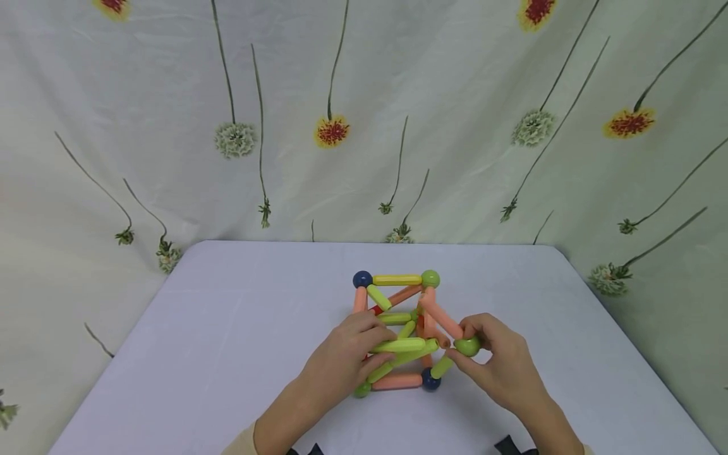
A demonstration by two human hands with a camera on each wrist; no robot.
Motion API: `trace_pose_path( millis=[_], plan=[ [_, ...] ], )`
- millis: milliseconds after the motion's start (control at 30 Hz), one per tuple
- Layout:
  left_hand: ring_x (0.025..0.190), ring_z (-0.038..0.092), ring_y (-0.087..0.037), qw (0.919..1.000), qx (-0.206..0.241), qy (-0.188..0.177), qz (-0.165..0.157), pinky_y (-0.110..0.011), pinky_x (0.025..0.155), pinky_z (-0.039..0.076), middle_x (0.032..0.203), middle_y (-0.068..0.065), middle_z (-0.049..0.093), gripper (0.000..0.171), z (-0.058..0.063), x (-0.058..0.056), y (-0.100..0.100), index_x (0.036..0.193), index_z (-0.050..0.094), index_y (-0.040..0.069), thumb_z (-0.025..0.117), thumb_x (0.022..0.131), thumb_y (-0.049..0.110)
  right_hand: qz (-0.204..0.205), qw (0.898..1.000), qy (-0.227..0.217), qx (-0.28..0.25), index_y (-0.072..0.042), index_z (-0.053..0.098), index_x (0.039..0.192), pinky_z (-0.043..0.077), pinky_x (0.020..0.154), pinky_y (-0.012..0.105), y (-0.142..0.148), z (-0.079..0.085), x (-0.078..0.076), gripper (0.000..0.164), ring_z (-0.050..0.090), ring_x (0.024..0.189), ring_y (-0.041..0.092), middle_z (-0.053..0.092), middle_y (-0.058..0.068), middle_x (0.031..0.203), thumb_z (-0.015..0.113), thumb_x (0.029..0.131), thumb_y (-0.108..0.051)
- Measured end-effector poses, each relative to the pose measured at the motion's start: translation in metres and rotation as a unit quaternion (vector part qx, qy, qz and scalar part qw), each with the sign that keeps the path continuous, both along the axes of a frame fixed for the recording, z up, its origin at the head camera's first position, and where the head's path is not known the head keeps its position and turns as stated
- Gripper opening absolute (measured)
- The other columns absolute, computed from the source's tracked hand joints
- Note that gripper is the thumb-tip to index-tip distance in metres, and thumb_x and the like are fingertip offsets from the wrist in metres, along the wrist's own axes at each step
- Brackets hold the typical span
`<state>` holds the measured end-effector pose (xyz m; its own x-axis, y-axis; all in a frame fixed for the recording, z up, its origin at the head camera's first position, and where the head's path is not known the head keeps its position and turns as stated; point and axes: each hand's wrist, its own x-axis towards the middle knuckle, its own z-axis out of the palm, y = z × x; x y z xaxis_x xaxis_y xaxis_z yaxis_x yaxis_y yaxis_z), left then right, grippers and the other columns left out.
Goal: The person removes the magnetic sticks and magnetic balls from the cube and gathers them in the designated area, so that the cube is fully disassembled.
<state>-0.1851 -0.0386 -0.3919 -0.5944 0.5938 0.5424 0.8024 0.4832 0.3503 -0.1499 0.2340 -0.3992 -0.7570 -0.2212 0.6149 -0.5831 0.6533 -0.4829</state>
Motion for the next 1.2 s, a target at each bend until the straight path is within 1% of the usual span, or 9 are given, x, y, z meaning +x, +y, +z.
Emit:
trace_pose_path(
  millis=[233,367,533,600,667,767,867,1033,1200],
  plan=[
    [0.091,0.052,-0.006,0.9999,-0.003,-0.010,0.001,-0.021,0.079,0.048,0.097,0.009,0.059,0.023,0.000,0.000,-0.001,0.102,0.073,0.016,0.080,0.082,0.024,0.020,0.986,-0.021,-0.165,0.003,0.055,0.104,0.052,0.066,0.020,0.009,0.004,-0.003,0.036,0.059,0.080,0.014,0.062,0.009,0.102,0.072,0.076,0.017],
    [0.090,0.051,-0.005,0.9999,-0.004,-0.012,0.001,-0.020,0.078,0.048,0.097,0.010,0.058,0.022,0.001,-0.001,-0.001,0.102,0.073,0.017,0.080,0.082,0.024,0.007,0.958,-0.040,-0.282,0.009,0.052,0.113,0.051,0.067,0.020,0.018,0.011,-0.007,0.036,0.059,0.084,0.017,0.061,0.014,0.106,0.063,0.081,0.020],
    [0.091,0.050,-0.005,0.9999,-0.005,-0.014,0.002,-0.020,0.079,0.048,0.097,0.011,0.058,0.023,0.001,-0.002,-0.002,0.103,0.073,0.018,0.079,0.083,0.024,-0.015,0.906,-0.076,-0.416,0.006,0.051,0.118,0.052,0.079,0.021,0.025,0.018,-0.017,0.037,0.064,0.097,0.020,0.065,0.012,0.105,0.062,0.085,0.018],
    [0.091,0.050,-0.005,0.9999,-0.005,-0.012,0.001,-0.020,0.079,0.047,0.097,0.011,0.058,0.023,0.001,-0.002,-0.002,0.103,0.073,0.018,0.079,0.083,0.024,-0.019,0.894,-0.080,-0.440,0.005,0.053,0.121,0.052,0.082,0.022,0.028,0.017,-0.023,0.037,0.064,0.099,0.021,0.066,0.012,0.104,0.062,0.086,0.016],
    [0.091,0.050,-0.005,1.0000,-0.004,-0.008,0.000,-0.020,0.079,0.047,0.097,0.010,0.058,0.023,0.001,-0.002,-0.002,0.103,0.073,0.017,0.080,0.082,0.024,-0.036,0.902,-0.082,-0.423,0.002,0.056,0.124,0.051,0.083,0.022,0.032,0.014,-0.030,0.038,0.064,0.099,0.020,0.066,0.010,0.104,0.063,0.088,0.011],
    [0.090,0.050,-0.006,1.0000,-0.001,-0.001,-0.004,-0.021,0.078,0.047,0.096,0.010,0.058,0.023,0.001,-0.002,-0.002,0.103,0.072,0.017,0.080,0.082,0.023,-0.070,0.935,-0.094,-0.335,-0.005,0.056,0.133,0.052,0.081,0.022,0.040,0.007,-0.042,0.042,0.065,0.095,0.018,0.065,0.011,0.104,0.063,0.093,0.001],
    [0.091,0.051,-0.006,1.0000,0.001,0.001,-0.008,-0.020,0.078,0.047,0.096,0.009,0.059,0.022,0.001,-0.002,-0.001,0.102,0.072,0.017,0.080,0.082,0.023,-0.088,0.956,-0.136,-0.246,-0.014,0.048,0.144,0.054,0.074,0.024,0.047,-0.001,-0.053,0.048,0.066,0.085,0.020,0.061,0.016,0.102,0.060,0.098,-0.012],
    [0.090,0.050,-0.005,0.9999,0.000,-0.011,-0.005,-0.019,0.078,0.047,0.096,0.010,0.058,0.022,0.002,-0.002,-0.001,0.102,0.073,0.017,0.080,0.082,0.023,-0.083,0.951,-0.243,-0.172,-0.012,0.032,0.152,0.052,0.062,0.031,0.050,-0.010,-0.071,0.056,0.059,0.074,0.031,0.051,0.022,0.104,0.053,0.102,-0.026],
    [0.090,0.050,-0.005,0.9999,-0.002,-0.015,-0.003,-0.019,0.078,0.047,0.095,0.011,0.058,0.022,0.002,0.000,-0.002,0.102,0.073,0.018,0.080,0.082,0.023,-0.097,0.949,-0.275,-0.117,-0.006,0.039,0.144,0.044,0.053,0.029,0.051,-0.022,-0.090,0.049,0.053,0.066,0.023,0.048,0.017,0.104,0.052,0.102,-0.028]
  ],
)
